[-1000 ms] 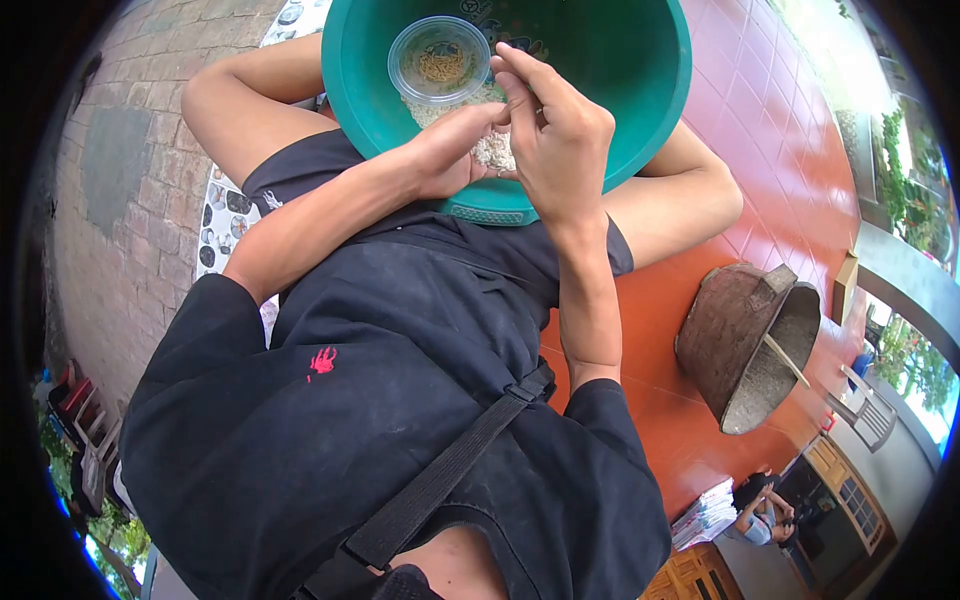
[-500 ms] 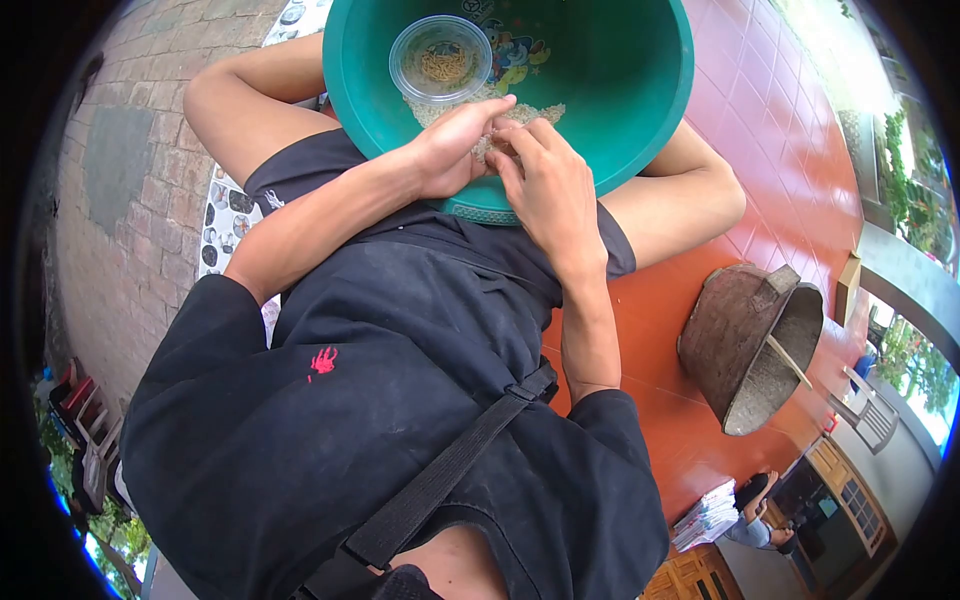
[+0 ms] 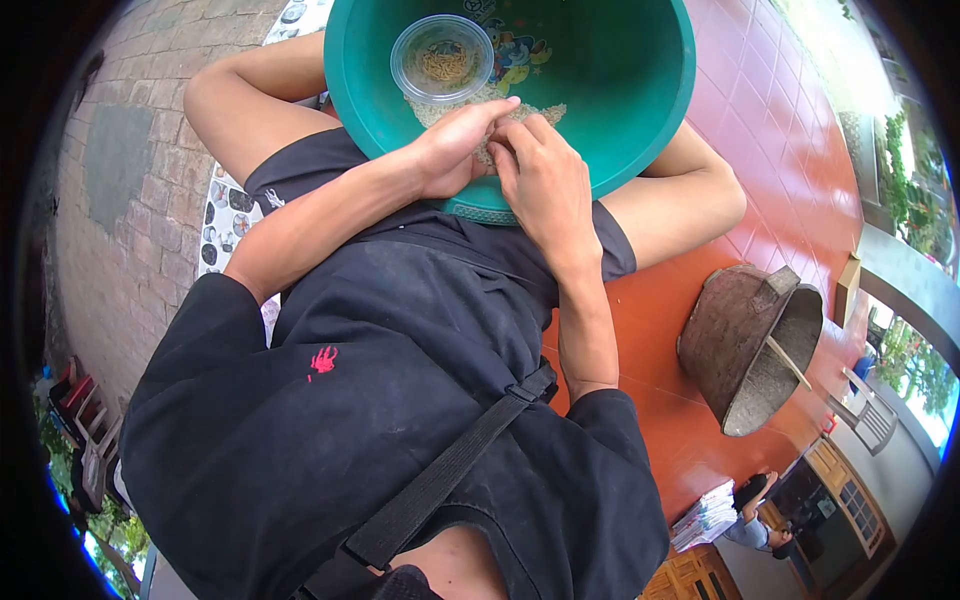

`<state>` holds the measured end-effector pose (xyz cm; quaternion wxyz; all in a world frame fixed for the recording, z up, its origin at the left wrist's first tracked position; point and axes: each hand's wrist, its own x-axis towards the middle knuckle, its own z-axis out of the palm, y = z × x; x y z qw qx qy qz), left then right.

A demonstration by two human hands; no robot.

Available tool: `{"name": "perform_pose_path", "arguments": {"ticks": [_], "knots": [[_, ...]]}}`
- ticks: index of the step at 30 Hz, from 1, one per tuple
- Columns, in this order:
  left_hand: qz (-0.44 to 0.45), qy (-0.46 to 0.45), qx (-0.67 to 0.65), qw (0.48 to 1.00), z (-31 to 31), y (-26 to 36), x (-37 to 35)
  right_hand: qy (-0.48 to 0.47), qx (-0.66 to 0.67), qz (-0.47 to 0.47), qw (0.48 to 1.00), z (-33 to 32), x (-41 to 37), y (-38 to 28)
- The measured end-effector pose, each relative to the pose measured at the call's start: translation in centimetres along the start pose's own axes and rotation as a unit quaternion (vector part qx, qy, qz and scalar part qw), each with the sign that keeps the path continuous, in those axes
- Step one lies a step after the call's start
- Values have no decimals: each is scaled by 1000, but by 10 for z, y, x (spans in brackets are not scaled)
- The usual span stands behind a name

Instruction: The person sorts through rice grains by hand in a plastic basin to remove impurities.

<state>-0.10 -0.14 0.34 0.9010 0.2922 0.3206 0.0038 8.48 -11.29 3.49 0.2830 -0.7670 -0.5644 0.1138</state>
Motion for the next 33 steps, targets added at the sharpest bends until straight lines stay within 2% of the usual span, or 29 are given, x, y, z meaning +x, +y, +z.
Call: {"name": "perform_pose_path", "arguments": {"ticks": [8, 10, 11, 12, 13, 14, 17, 18, 19, 21, 22, 23, 25, 27, 29, 31, 33], "knots": [[5, -5, -20, 1000, 5, 5, -8, 44, 40, 5, 998, 2, -1, 6], [1, 0, -22, 1000, 8, 7, -11, 42, 194, 37, 979, 1, -2, 9], [-3, 4, -23, 1000, 8, 7, -12, 42, 194, 37, 979, -3, -3, 11], [-3, 4, -23, 1000, 7, 8, -11, -2, 326, 91, 941, -9, -4, 12], [-15, -17, -19, 1000, 3, 8, -9, -46, 449, 143, 881, -14, -4, 12], [-27, -38, -15, 999, 1, 8, -7, -41, 503, 127, 854, -17, -3, 11], [-5, -26, 6, 1000, 0, 5, -2, 13, 538, 121, 834, -21, 2, 5], [-5, -27, 7, 1000, 0, 5, -1, 55, 506, 98, 855, -22, 5, 0], [-5, -30, 6, 1000, 0, 5, 0, 55, 506, 98, 855, -24, 9, -9], [-8, -36, 5, 999, 2, 4, -1, 172, 426, 19, 888, -25, 14, -27], [13, -25, 1, 1000, 4, 3, -3, 185, 374, -2, 909, -23, 18, -28], [36, -14, -3, 999, 5, 4, -4, 187, 373, -2, 909, -20, 23, -31], [18, -32, -4, 999, 5, 8, -5, 174, 297, 15, 939, -15, 31, -37], [8, 2, -2, 1000, 9, 9, -10, 178, 267, 11, 947, -10, 28, -30], [-4, 4, -20, 1000, -2, 3, -2, 184, 103, -79, 974, -9, 19, -18], [3, -38, -33, 999, 0, 6, -5, 172, 97, -67, 978, -8, 7, -11], [7, -16, -35, 999, 3, 4, -7, 79, 83, -6, 993, -7, -2, -8]]}}
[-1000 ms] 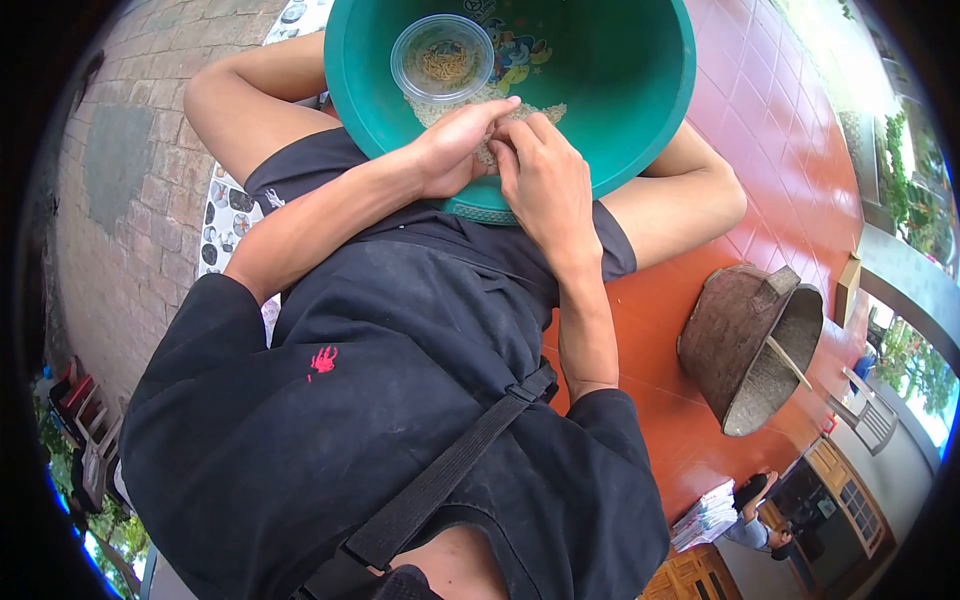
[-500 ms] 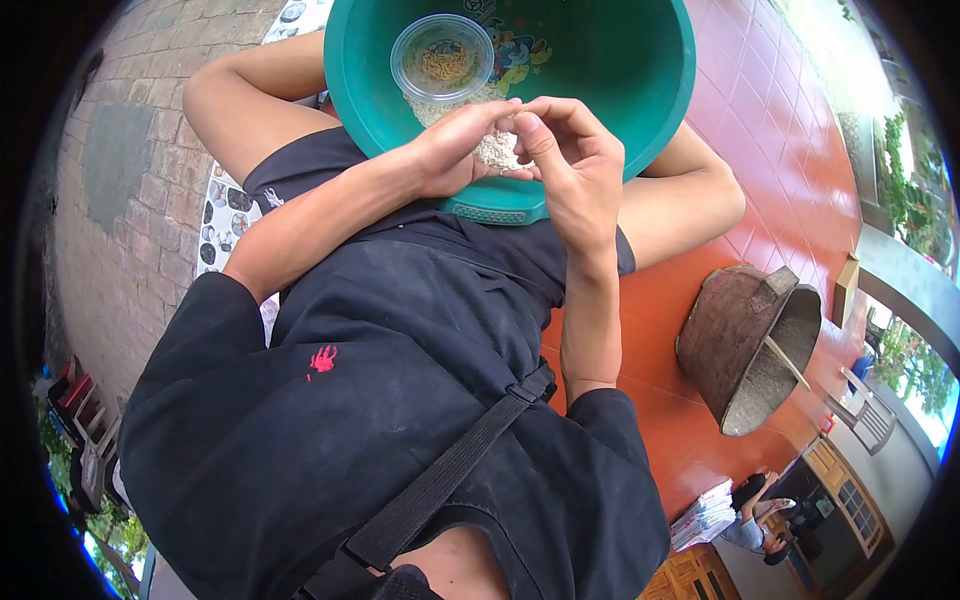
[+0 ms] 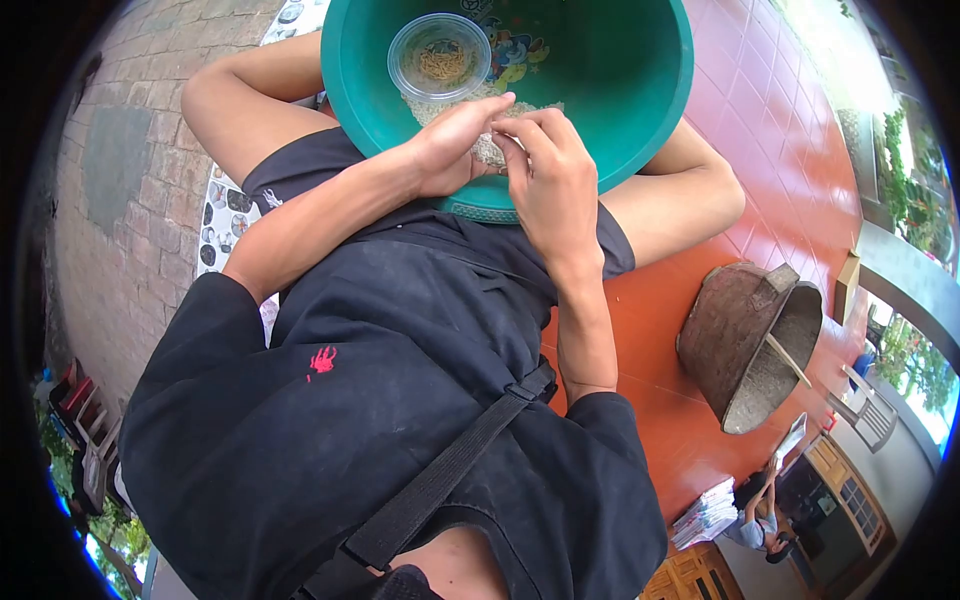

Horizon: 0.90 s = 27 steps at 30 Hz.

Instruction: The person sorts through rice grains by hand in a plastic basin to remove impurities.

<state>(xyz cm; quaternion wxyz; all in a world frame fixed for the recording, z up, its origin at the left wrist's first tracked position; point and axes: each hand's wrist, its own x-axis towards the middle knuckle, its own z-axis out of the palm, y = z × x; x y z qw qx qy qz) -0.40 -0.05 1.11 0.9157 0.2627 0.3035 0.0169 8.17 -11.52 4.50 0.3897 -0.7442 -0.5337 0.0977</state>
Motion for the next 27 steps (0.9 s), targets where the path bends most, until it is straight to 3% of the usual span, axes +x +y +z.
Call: {"name": "perform_pose_path", "arguments": {"ticks": [5, 19, 27], "knots": [[-31, 20, 32, 999, -5, -1, 5, -45, -58, 32, 997, 4, -8, 9], [-13, 13, 32, 999, -3, -3, 5, -71, -112, -10, 991, 12, 1, 7], [-23, 60, 40, 997, 5, 2, -2, -69, -70, 0, 995, 6, 1, 5]]}}
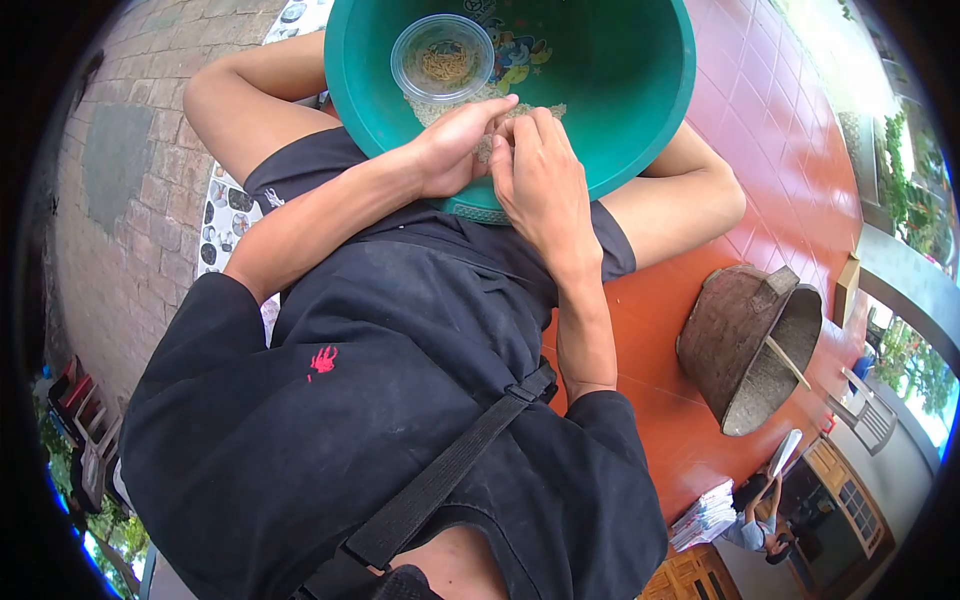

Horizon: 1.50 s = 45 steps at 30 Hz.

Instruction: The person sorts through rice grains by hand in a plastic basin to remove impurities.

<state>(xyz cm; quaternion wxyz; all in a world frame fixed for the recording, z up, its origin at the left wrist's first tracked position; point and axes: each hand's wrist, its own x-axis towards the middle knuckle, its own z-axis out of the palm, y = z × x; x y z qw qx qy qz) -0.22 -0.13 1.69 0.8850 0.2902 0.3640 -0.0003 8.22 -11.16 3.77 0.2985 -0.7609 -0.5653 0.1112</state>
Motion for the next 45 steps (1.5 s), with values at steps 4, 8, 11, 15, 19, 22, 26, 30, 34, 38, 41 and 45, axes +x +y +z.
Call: {"name": "perform_pose_path", "arguments": {"ticks": [4, 8, 11, 15, 19, 22, 26, 30, 34, 38, 41, 45], "knots": [[2, -54, -19, 998, -9, -3, 8, 86, 25, -20, 996, -5, 8, -4], [23, -39, -9, 999, -3, 0, 3, 232, 45, -47, 971, -11, 27, -14], [27, -47, -21, 998, -7, -4, 12, 210, 50, -133, 967, -10, 41, -13], [24, -56, -26, 998, -6, -3, 9, 188, 40, -133, 972, -18, 41, -10], [6, -43, -21, 999, -6, -1, 5, 114, 50, -69, 990, -25, 22, -2], [9, -36, -33, 999, -8, -4, 10, 22, 41, -22, 999, -27, 7, 6], [-13, -45, -40, 998, -12, -8, 18, 3, 31, -4, 1000, -21, -5, 17], [-4, -22, -27, 999, -6, -5, 11, -8, 35, 2, 999, -17, -4, 16], [-6, -40, -16, 999, -10, -5, 10, -19, 9, -3, 1000, -11, -3, 16], [0, -46, -20, 999, -7, -4, 7, -20, 15, 21, 999, -9, -4, 16], [-12, -32, -24, 999, -7, -5, 8, -20, 41, 27, 999, -8, -4, 18], [-13, -24, -15, 999, -8, -7, 11, -29, 46, 34, 998, -8, -5, 16]]}}
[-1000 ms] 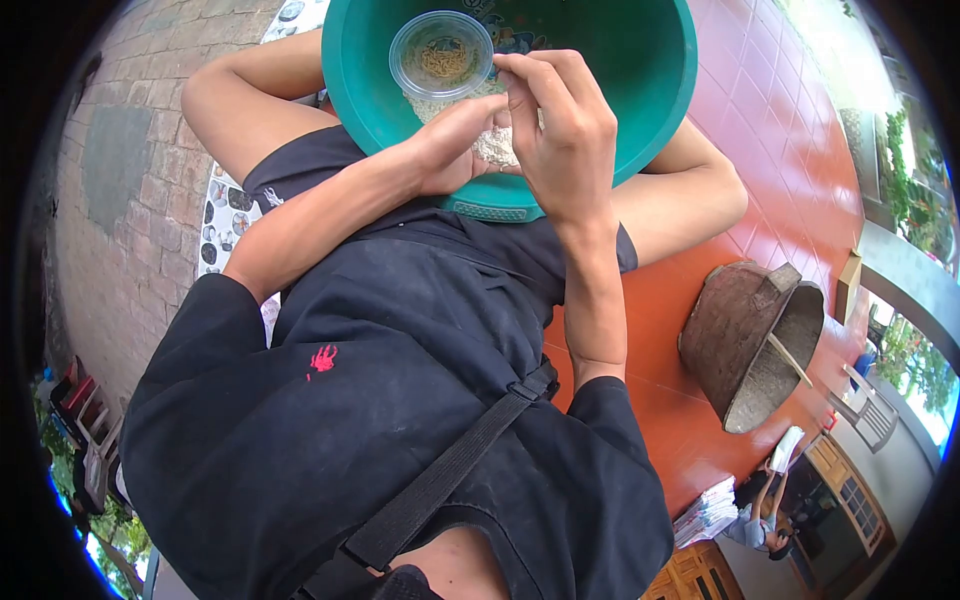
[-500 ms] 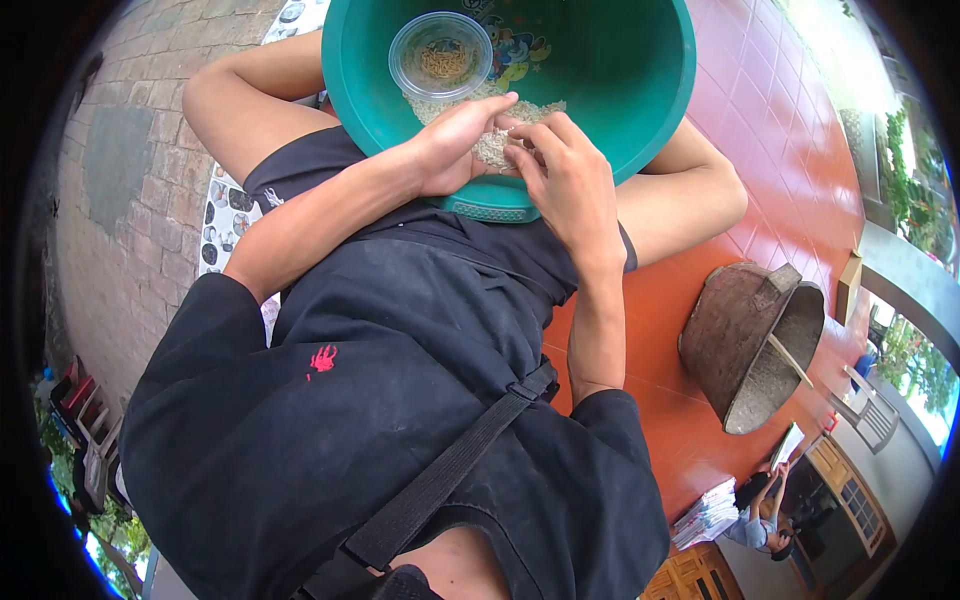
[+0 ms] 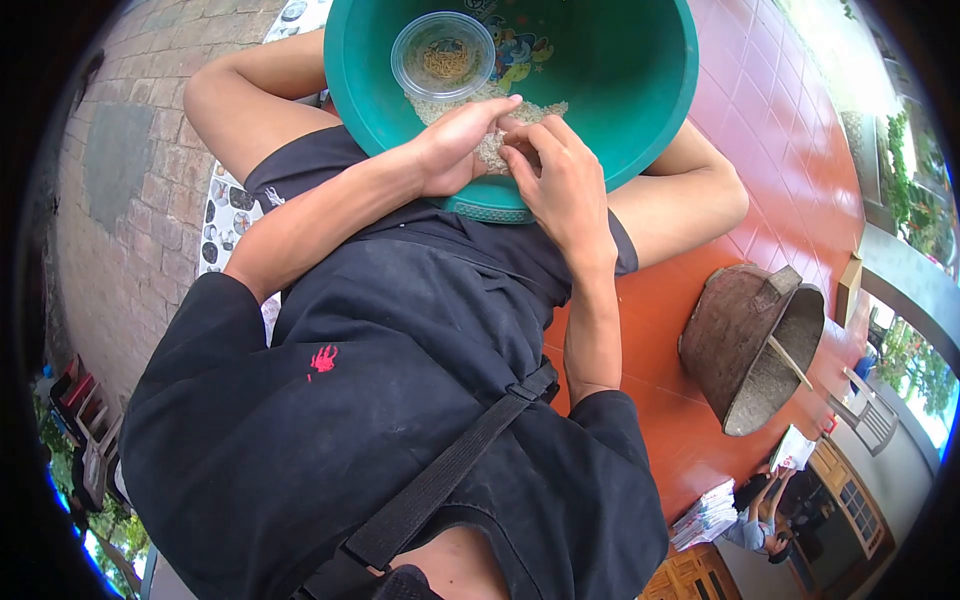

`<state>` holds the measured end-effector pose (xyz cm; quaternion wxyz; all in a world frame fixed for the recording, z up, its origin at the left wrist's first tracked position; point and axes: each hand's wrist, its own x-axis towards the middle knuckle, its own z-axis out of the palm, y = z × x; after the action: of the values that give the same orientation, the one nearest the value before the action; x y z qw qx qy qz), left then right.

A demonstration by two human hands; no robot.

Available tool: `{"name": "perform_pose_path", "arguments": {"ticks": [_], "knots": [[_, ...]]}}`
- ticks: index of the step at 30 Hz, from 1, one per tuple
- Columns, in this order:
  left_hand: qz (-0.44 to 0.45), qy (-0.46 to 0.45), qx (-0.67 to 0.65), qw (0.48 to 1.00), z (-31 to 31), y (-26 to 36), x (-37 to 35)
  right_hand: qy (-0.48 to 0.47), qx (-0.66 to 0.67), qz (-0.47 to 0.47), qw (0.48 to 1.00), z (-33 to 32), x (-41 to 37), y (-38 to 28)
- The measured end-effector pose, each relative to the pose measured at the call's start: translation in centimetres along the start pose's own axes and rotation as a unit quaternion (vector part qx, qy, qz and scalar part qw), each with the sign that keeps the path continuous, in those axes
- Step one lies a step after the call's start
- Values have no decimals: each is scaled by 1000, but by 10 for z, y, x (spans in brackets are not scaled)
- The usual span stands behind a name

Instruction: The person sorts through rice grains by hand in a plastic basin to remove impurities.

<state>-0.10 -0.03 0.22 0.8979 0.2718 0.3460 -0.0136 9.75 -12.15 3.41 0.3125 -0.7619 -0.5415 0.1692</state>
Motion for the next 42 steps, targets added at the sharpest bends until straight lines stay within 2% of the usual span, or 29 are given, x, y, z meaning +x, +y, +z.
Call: {"name": "perform_pose_path", "arguments": {"ticks": [12, 14, 17, 21, 22, 23, 28, 30, 33, 37, 42], "knots": [[6, -14, 6, 1000, 2, 1, -4, 4, -3, -3, 1000, 3, 1, 0], [14, 23, 11, 1000, 2, -1, 0, 17, 59, 17, 998, 5, 0, 3], [16, 19, 12, 1000, 1, -2, 2, -2, 55, 32, 998, -2, 0, -1], [9, 24, -17, 1000, 5, 3, -6, 14, 87, 0, 996, -8, -3, 3], [11, -5, -16, 1000, 2, 3, -3, 13, 236, 57, 970, -9, -5, 3], [12, -33, -15, 999, 0, 2, -2, 12, 378, 112, 919, -11, -7, 4], [8, -39, 3, 999, 3, 4, -5, -8, 423, 159, 892, -17, -7, 20], [7, -46, 3, 999, 1, 5, -4, -14, 492, 164, 855, -15, -7, 24], [7, -54, 6, 998, 2, 5, -3, -10, 533, 173, 828, -14, -7, 26], [8, -53, 6, 999, 3, 6, -5, -10, 539, 166, 826, -14, -7, 26], [10, -68, 9, 998, 0, 4, -2, -6, 475, 159, 865, -14, -2, 18]]}}
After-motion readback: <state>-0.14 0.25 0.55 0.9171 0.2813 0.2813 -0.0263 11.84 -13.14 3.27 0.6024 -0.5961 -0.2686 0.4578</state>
